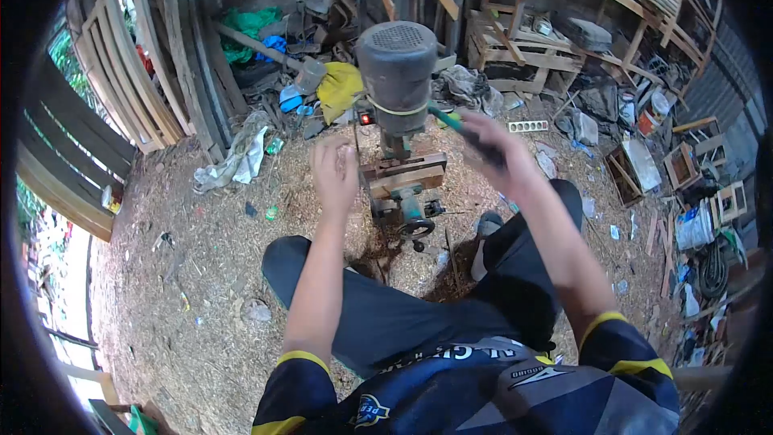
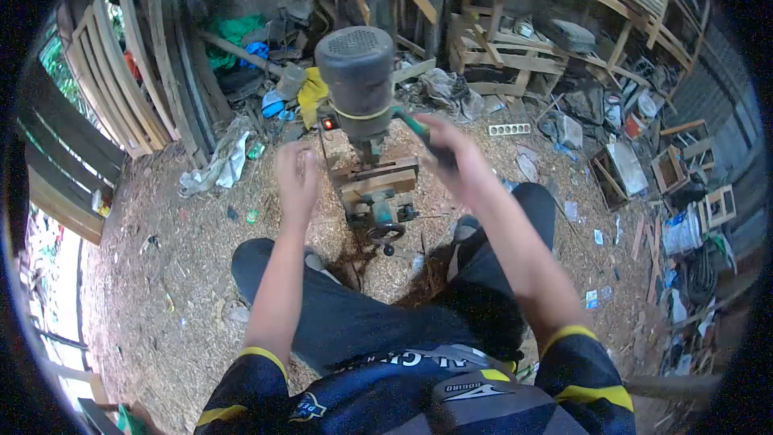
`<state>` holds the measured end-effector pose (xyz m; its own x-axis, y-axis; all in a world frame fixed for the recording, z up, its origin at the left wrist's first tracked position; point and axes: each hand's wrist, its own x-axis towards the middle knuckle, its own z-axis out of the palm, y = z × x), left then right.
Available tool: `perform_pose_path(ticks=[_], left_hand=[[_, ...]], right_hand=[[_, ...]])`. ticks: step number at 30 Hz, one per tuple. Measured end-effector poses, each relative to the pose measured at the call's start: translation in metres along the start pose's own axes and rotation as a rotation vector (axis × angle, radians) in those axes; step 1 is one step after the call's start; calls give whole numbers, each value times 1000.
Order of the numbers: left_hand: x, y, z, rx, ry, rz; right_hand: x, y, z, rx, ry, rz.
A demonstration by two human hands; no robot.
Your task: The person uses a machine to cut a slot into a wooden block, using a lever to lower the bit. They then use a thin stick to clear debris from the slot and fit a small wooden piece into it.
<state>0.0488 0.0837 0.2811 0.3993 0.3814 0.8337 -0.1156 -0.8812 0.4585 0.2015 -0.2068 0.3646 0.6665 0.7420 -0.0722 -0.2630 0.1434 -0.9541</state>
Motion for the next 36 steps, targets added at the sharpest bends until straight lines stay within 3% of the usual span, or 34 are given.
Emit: perform_pose_path(ticks=[4,8,12,13,15,17,21,23,26,27,31,36], left_hand=[[10,-15,-3,81,12,41],[6,-16,6,40,129,-135],[16,-7,9,109,166,-234],[17,-9,11,107,169,-239],[19,-14,20,60,189,-311],[24,-16,29,54,227,-299],[39,-23,45,72,228,-333],[41,-34,55,54,210,-388],[44,-47,65,27,192,-450],[46,-48,66,39,183,-480],[51,-43,58,174,147,-297],[41,-49,63,-46,140,-287]], right_hand=[[68,-84,45,-75,149,-345],[140,-113,33,-106,42,-343],[160,-88,21,-113,1,-380],[160,-73,13,-51,-99,-325],[129,-35,20,-13,89,-122],[101,11,0,-110,-79,-110],[79,101,-42,-78,239,225],[68,101,-42,-78,377,394],[68,96,-46,82,208,141],[64,89,-46,95,164,144],[60,104,-65,13,256,265],[57,140,-103,-190,257,377]])
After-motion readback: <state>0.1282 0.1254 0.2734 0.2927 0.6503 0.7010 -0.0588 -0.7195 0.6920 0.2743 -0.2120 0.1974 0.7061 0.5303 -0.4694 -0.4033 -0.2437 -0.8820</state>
